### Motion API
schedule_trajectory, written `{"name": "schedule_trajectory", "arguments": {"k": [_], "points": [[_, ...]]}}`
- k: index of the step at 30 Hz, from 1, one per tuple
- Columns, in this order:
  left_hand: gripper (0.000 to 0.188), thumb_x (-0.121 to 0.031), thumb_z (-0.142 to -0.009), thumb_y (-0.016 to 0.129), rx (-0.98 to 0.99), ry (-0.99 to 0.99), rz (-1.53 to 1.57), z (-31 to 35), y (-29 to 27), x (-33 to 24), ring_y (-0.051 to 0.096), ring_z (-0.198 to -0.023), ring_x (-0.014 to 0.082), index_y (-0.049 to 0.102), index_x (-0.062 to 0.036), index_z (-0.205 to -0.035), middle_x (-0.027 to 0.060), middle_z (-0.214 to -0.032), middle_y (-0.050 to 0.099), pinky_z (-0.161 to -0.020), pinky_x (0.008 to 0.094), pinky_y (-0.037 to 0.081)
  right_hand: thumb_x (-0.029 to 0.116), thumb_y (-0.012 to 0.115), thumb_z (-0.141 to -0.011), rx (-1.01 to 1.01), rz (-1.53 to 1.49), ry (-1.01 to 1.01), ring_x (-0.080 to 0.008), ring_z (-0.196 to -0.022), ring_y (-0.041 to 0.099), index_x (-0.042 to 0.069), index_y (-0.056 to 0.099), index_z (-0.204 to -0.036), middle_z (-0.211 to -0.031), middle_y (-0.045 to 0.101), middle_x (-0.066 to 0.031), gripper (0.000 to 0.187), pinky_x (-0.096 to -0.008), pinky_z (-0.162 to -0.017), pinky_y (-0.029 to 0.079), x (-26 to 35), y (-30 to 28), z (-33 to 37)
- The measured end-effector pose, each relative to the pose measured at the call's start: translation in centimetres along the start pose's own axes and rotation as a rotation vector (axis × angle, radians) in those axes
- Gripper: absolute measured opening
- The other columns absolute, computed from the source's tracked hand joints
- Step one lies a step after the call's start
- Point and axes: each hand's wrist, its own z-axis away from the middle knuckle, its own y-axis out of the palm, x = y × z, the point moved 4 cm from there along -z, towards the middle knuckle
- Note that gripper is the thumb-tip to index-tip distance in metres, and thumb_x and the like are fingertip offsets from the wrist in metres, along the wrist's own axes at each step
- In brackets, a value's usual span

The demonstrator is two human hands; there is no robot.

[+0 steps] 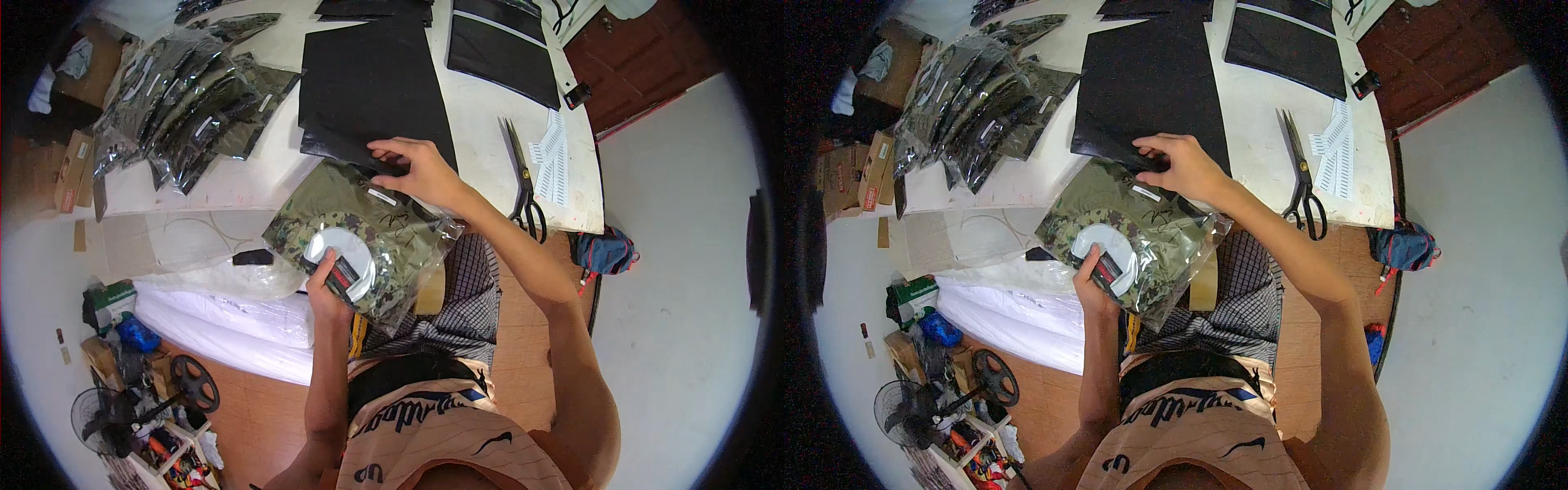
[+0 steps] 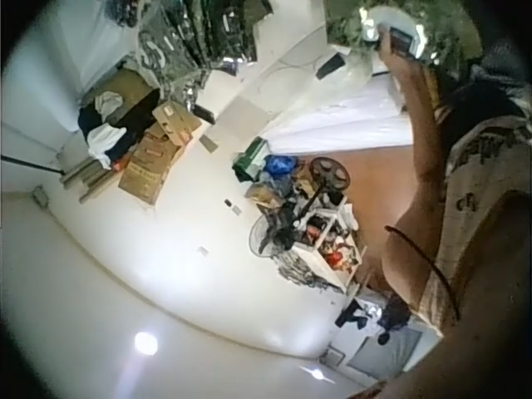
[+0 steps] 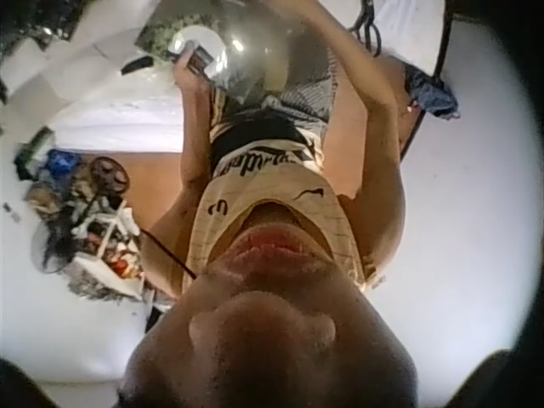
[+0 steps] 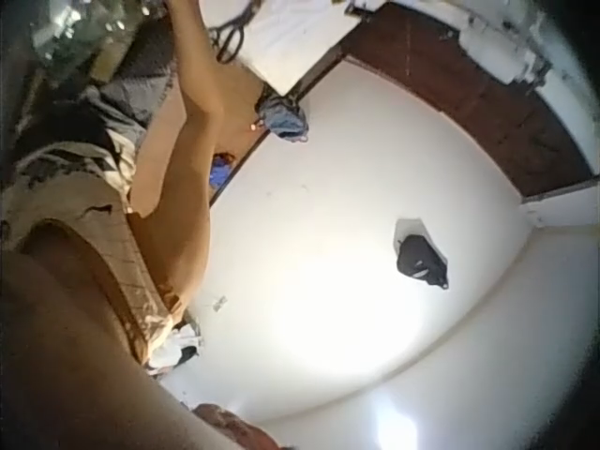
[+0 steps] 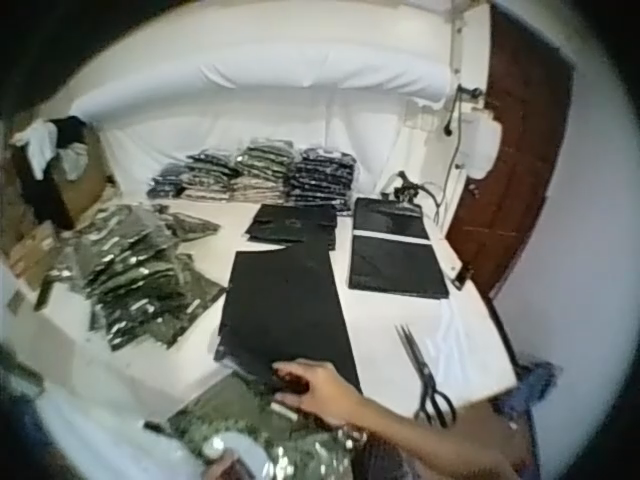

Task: Packing fabric items into black mailers and sealing them with tape.

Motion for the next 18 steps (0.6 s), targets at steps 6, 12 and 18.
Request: {"name": "schedule_trajectory", "arguments": {"k": [6,12,18], "points": [[0.035,-0.013,-0.093,0.054,0.005,-0.001,-0.05,0.5,-0.6,-0.5,0.066,-0.099,0.028,0.053,0.0051,-0.123,0.0179,-0.11,0.064,-0.088,0.0401,0.054,0.018,0.069,-0.085,-0.056,0.225,0.177,-0.0304,-0.074,0.068,0.001,0.073,-0.096,-0.089,0.069,-0.0161,0.02,-0.0362,-0.067,0.053,-0.6,-0.8,-0.8],[0.033,-0.014,-0.093,0.055,-0.002,-0.057,-0.123,1.2,-0.7,-0.2,0.068,-0.096,0.0274,0.055,0.0048,-0.121,0.0169,-0.106,0.066,-0.086,0.0392,0.055,0.019,0.069,-0.084,-0.093,0.339,0.093,-0.0295,-0.074,0.066,0.005,0.075,-0.093,-0.089,0.068,-0.0105,0.017,-0.037,-0.068,0.053,0.1,-0.9,-1.1],[0.033,-0.014,-0.09,0.058,-0.062,-0.029,-0.098,0.8,-0.8,-0.4,0.068,-0.094,0.0285,0.058,0.0049,-0.117,0.0171,-0.105,0.067,-0.086,0.0392,0.055,0.011,0.066,-0.083,-0.125,0.459,-0.052,-0.031,-0.084,0.067,0.003,0.072,-0.093,-0.093,0.068,-0.0115,0.014,-0.0391,-0.074,0.054,1.7,0.1,-0.6]]}}
